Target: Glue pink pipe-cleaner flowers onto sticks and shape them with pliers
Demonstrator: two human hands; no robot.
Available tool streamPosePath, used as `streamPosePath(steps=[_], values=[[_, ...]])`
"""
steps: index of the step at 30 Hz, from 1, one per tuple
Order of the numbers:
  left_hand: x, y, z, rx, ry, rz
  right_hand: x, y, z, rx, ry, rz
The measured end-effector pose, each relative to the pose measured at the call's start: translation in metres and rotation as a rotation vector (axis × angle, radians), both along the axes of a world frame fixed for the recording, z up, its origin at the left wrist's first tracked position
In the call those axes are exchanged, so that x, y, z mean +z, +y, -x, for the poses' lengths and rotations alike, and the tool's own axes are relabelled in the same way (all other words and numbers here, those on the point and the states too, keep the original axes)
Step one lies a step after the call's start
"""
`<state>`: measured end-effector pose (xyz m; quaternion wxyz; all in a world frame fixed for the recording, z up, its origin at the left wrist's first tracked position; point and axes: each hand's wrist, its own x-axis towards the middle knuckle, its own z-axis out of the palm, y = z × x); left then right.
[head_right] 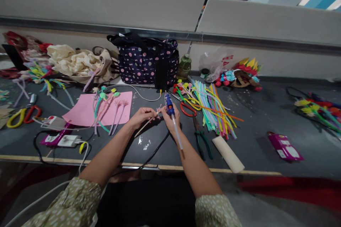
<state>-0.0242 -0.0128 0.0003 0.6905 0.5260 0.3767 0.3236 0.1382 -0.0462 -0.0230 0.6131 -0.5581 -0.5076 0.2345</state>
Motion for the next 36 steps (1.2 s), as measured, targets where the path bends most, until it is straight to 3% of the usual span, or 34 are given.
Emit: streamPosePath(steps=[7, 11, 21, 30, 36], values=[[-0.004, 0.003, 0.0, 0.052, -0.007, 0.04, 0.01, -0.005, 0.001, 0.05, 0.035, -0.046], [-0.005, 0.007, 0.001, 0.128, -0.062, 0.068, 0.013, -0.005, 0.0, -0.044, 0.11, -0.023], [-0.008, 0.016, 0.008, 0.26, -0.2, 0.125, 0.001, 0.004, -0.007, -0.042, 0.235, 0.112], [-0.006, 0.02, 0.011, 0.332, -0.317, 0.127, -0.011, 0.008, -0.014, 0.023, -0.15, 0.227], [-0.003, 0.023, 0.014, 0.448, -0.358, 0.132, 0.002, -0.003, -0.009, 0.113, -0.466, 0.264]])
